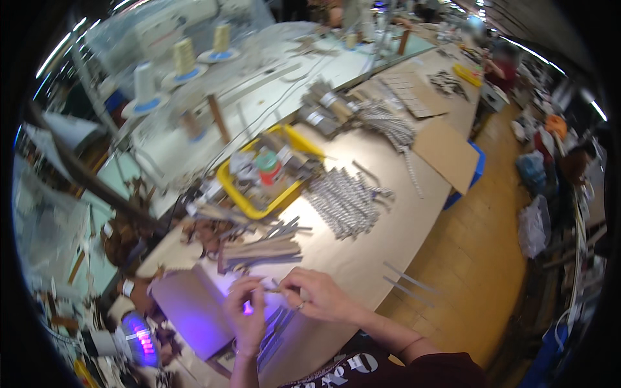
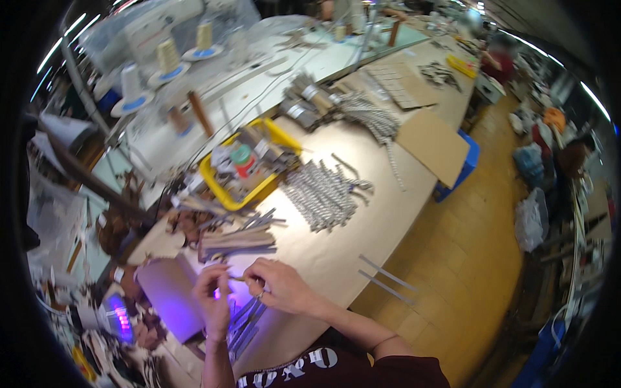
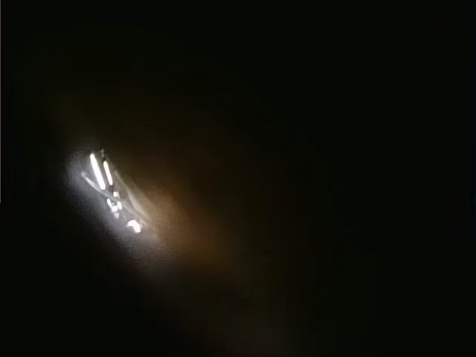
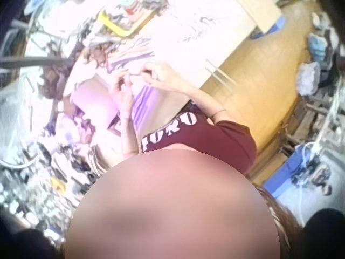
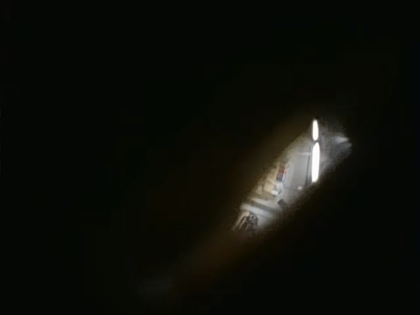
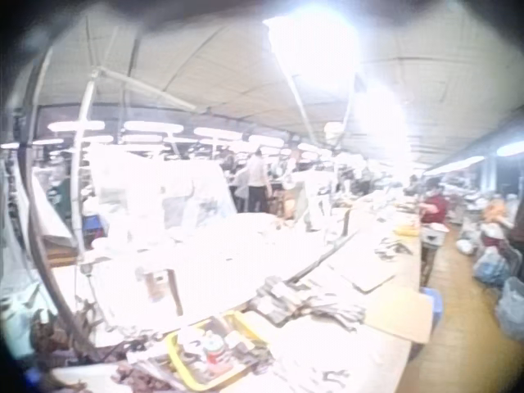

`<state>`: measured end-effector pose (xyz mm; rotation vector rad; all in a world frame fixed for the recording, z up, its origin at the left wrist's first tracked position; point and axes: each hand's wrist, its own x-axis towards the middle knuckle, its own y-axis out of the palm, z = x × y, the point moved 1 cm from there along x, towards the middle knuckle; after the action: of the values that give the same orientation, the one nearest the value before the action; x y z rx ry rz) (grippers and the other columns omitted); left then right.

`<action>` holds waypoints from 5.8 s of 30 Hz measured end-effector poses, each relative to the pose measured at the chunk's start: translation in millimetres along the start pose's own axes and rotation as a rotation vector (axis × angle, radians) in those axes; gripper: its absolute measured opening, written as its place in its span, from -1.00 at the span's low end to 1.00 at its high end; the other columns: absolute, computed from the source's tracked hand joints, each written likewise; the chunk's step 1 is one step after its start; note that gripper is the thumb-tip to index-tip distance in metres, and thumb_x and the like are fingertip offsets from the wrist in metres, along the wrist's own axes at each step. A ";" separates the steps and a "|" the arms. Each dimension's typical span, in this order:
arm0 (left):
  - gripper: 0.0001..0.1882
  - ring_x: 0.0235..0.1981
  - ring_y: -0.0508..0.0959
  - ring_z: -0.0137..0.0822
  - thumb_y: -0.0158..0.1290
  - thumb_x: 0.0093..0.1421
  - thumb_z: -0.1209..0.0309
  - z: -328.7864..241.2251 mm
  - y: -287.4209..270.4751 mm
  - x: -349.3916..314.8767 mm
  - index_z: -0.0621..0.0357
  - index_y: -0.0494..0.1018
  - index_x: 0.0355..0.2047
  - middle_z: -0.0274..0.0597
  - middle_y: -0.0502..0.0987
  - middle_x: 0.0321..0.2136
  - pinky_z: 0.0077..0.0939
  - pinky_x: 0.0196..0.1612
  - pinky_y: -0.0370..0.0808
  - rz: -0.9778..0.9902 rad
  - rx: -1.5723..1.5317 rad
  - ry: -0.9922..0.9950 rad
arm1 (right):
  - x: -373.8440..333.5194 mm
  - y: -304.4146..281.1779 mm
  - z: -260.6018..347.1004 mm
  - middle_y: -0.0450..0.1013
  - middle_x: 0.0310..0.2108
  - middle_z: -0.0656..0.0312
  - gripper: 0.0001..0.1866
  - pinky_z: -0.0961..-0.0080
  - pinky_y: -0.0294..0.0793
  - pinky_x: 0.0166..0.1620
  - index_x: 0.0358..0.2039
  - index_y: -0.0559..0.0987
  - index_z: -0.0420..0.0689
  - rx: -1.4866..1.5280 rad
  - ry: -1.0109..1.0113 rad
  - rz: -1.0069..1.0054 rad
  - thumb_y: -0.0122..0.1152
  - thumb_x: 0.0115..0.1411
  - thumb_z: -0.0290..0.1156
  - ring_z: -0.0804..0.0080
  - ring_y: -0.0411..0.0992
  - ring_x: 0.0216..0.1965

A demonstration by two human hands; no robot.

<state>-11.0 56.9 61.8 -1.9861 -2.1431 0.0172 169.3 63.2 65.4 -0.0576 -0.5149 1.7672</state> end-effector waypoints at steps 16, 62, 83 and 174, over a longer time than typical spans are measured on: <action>-0.80 -0.57 0.41 -0.47 -0.14 0.44 0.34 -67.6 -23.6 -28.9 0.25 0.33 -0.22 -0.12 0.48 -0.24 -0.72 -0.48 0.33 -0.547 0.147 0.644 | -9.5 16.1 -37.9 0.45 -0.38 0.09 -0.67 0.19 0.49 -0.29 -0.35 0.52 -0.18 -0.557 0.270 0.027 0.21 0.22 -0.12 0.09 0.51 -0.36; -0.77 -0.37 0.62 -0.30 0.10 0.16 0.71 24.3 18.3 -22.6 0.27 0.60 -0.17 -0.07 0.62 -0.35 -0.48 -0.31 0.59 0.076 0.364 0.176 | -103.9 -154.9 -93.8 0.54 -0.45 0.11 -0.62 0.27 0.49 -0.16 0.05 0.51 -0.11 -0.433 0.777 -0.613 0.22 0.22 -0.33 0.23 0.56 -0.29; -0.58 0.22 0.33 0.07 0.17 0.16 0.34 47.9 2.1 -14.4 0.12 0.47 0.04 -0.03 0.40 0.16 -0.06 0.26 0.19 0.306 0.795 0.149 | -56.2 -115.0 -61.4 0.42 -0.01 -0.07 -0.21 0.20 0.32 0.10 0.24 0.28 -0.15 -1.261 0.551 -0.603 0.35 0.10 -0.04 0.05 0.33 0.08; -0.61 -0.46 0.56 -0.32 0.30 -0.11 0.64 -9.7 9.6 -6.2 0.25 0.60 -0.19 -0.15 0.60 -0.20 -0.50 -0.44 0.45 -0.025 0.508 0.740 | -4.7 -3.5 36.8 0.38 -0.36 0.19 -0.92 0.57 0.36 -0.27 -0.27 0.46 -0.25 0.034 0.122 -0.026 0.00 0.34 -0.53 0.50 0.37 -0.41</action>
<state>0.5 50.3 68.8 -1.3750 -1.4934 -0.1403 162.5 48.0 98.7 -0.1335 -0.3948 1.7342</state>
